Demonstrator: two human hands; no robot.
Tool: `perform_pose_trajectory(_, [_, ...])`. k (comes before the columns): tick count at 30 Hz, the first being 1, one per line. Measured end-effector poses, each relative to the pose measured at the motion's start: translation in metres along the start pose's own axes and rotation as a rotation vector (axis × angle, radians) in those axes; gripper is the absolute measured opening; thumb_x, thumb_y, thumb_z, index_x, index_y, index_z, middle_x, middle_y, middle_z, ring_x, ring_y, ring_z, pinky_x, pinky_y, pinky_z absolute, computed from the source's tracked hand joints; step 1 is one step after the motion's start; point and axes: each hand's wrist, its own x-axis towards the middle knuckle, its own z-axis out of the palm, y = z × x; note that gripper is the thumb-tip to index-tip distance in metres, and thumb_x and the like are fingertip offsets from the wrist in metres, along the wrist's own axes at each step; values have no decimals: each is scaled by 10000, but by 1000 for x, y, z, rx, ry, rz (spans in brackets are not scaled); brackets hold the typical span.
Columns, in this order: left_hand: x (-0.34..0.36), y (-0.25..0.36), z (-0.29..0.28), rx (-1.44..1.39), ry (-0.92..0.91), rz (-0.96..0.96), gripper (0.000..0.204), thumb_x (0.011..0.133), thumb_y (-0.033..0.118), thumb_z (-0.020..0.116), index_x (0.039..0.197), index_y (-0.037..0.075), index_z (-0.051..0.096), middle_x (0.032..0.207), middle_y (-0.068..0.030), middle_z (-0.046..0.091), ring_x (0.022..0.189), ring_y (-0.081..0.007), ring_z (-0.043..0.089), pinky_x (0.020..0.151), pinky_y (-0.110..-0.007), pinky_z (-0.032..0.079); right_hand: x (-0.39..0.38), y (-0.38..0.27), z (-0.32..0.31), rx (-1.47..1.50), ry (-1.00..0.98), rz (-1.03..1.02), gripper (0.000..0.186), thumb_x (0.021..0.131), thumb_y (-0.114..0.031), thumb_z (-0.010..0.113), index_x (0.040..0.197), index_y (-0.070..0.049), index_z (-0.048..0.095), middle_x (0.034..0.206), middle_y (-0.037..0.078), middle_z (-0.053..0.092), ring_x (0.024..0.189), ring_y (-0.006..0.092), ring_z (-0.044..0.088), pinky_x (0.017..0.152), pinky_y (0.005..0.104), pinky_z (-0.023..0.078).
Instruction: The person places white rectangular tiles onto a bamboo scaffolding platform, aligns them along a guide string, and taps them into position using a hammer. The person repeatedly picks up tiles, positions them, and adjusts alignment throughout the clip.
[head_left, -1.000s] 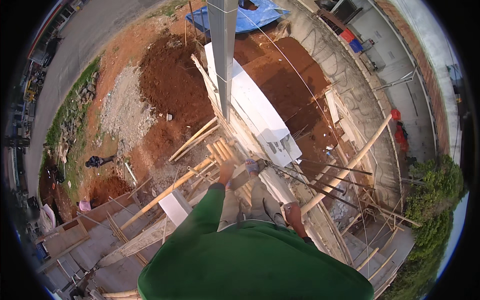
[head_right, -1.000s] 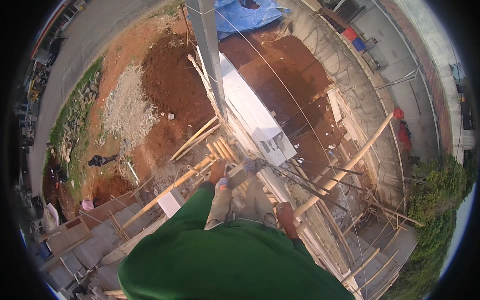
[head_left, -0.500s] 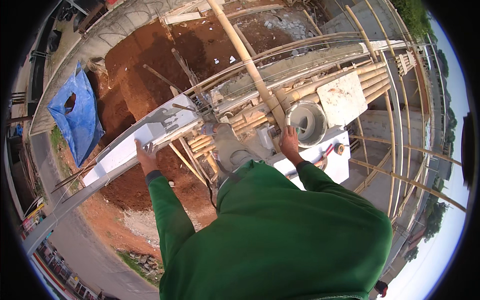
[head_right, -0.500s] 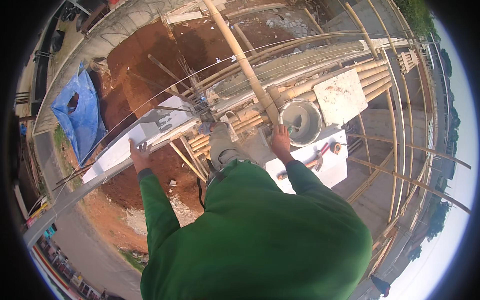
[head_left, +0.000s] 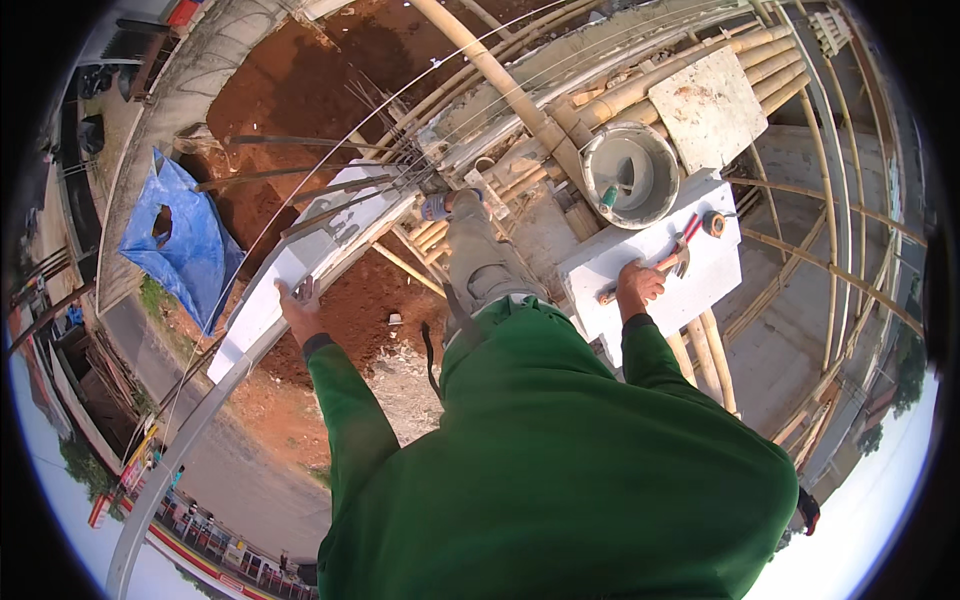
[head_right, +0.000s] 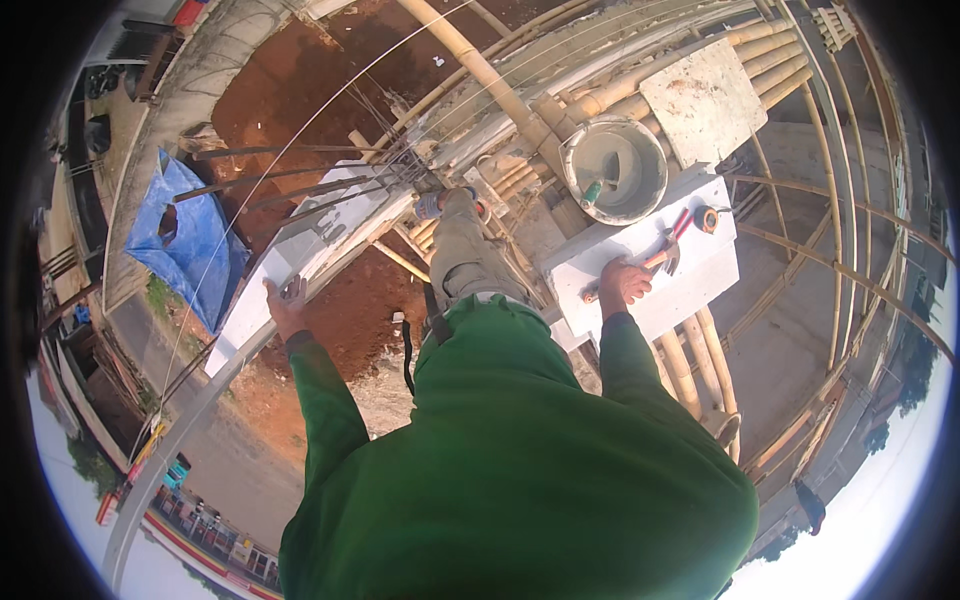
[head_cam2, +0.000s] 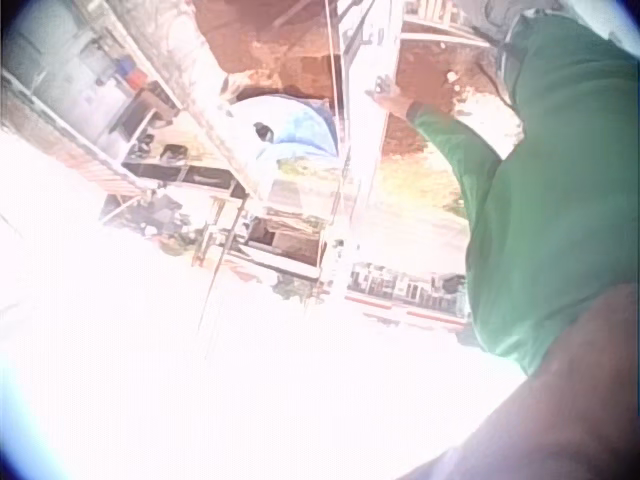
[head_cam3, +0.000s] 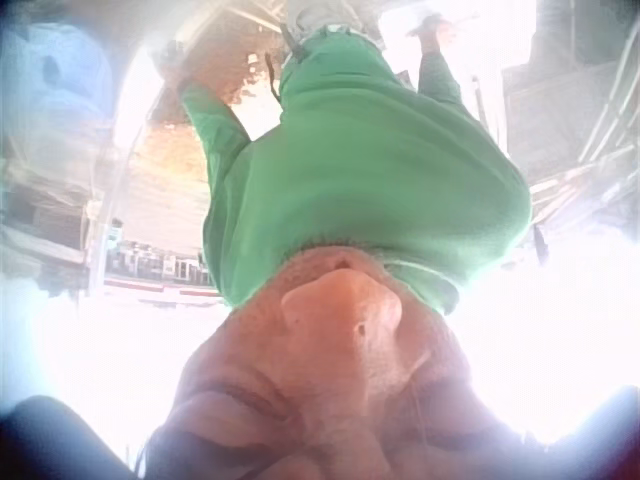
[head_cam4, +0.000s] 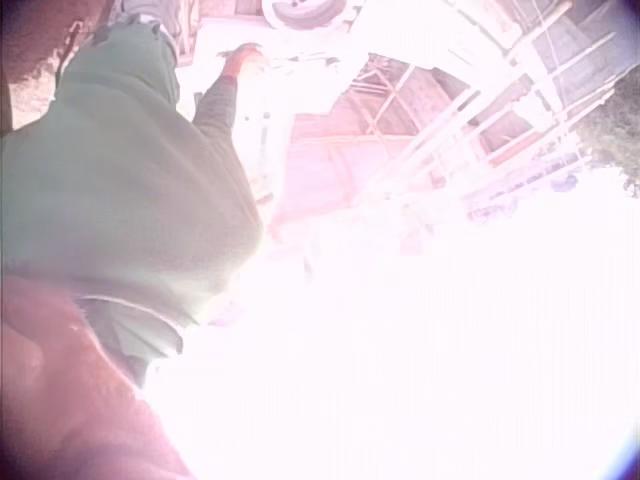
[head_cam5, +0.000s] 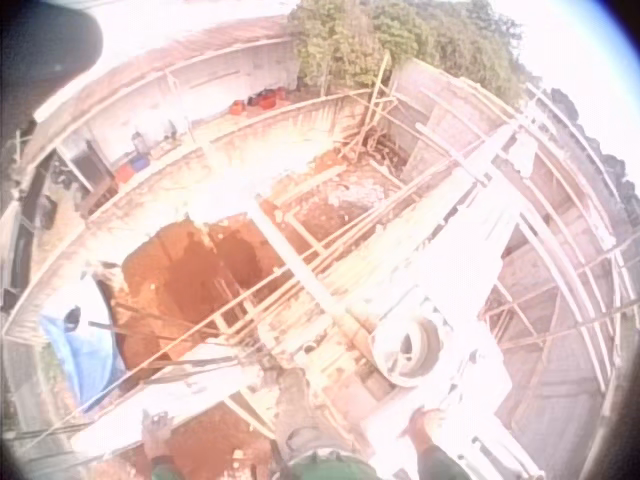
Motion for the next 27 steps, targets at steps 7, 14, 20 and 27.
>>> perform_pose_trajectory(7, [-27,-13,9,-8,-84,109,820,997,514,653,1580,75,279,1560,-267,288,1391,-474,414,1132,-641,373,60,30,3,83,-154,-414,511,893,-440,694,973,64,708,948,214,732,900,389,732,787,498,609])
perform_pose_trajectory(14, [-82,-15,8,-326,209,498,346,1021,177,652,1194,-115,589,1135,-228,697,952,-364,731,765,-446,655,65,26,-37,178,-316,-640,471,923,-392,669,1103,42,629,924,238,713,836,423,711,732,513,566])
perform_pose_trajectory(20, [-104,-27,-25,-440,249,428,548,1016,367,655,1230,-131,572,1116,-256,697,865,-315,734,753,-445,656,-8,13,-124,37,-444,-1296,480,926,-381,661,1146,41,598,925,237,713,841,432,707,738,515,558])
perform_pose_trajectory(27, [-55,-20,9,125,189,268,469,932,378,766,1027,-75,692,819,-150,736,609,-212,707,551,-358,627,-99,-48,-192,-173,-424,-1952,495,929,-367,651,1196,40,561,926,237,714,847,443,702,744,518,550])
